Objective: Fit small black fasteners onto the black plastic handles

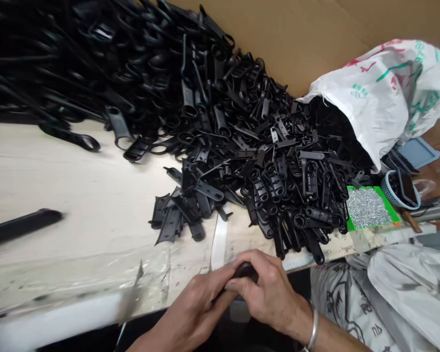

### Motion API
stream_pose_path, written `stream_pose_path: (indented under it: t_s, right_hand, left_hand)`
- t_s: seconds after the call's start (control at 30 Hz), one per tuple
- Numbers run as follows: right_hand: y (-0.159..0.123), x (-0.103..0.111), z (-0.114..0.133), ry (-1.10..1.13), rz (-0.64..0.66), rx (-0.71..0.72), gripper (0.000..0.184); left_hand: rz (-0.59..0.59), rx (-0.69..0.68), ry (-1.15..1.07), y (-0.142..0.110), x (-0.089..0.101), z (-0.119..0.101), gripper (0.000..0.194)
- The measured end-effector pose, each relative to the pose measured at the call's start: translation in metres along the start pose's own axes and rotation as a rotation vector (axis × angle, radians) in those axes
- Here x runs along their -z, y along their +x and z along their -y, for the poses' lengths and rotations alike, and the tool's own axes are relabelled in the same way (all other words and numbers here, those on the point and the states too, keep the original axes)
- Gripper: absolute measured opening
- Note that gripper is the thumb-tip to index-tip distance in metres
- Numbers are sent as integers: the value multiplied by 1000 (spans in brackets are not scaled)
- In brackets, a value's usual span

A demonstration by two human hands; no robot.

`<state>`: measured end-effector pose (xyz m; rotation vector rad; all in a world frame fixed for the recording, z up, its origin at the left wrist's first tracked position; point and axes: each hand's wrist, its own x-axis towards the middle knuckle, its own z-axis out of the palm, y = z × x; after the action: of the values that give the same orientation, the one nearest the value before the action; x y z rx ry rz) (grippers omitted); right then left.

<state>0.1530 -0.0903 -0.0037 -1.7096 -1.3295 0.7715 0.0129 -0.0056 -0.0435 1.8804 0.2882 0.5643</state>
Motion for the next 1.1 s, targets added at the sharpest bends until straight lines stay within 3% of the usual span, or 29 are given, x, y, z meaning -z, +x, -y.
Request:
stream_pose_path:
  t_s: [0.17, 0.3, 0.37, 0.43, 0.53, 0.6, 0.7, 0.77, 0.93, 1.1]
  right_hand:
    - [9, 8, -4, -52, 68, 1, 19]
    - [4, 7, -15, -112, 33, 54, 38]
    - [1, 7, -22, -123, 6, 126, 43]
    - [-1, 9, -26, -136, -33, 182, 43]
    - [2, 17, -26, -199, -98, 183, 34]
    - [11, 21, -19, -285, -122, 185, 28]
    - [36, 22, -4, -445, -156, 286, 27]
    - [57, 17, 8, -583, -165, 386, 30]
    - [104, 1, 21, -997, -116, 451, 39]
    - [122, -5, 13, -899, -107, 495, 17]
  left_hand:
    - [26, 110, -37, 7, 6, -4, 20]
    - [140, 127, -196, 2, 17, -17, 29]
    - [112, 150, -192, -7, 27, -27, 34]
    - [-52, 192, -55, -20, 41, -36, 37]
    - [-372, 277, 327, -36, 70, -40, 41]
    - [-461, 348, 643, -40, 92, -32, 41]
    - [-444, 553, 1094, -37, 118, -13, 38]
    - [-400, 675, 1248, -36, 128, -4, 33]
    - [-434, 774, 1309, -44, 136, -5, 26]
    - [-496, 754, 1299, -53, 135, -16, 22]
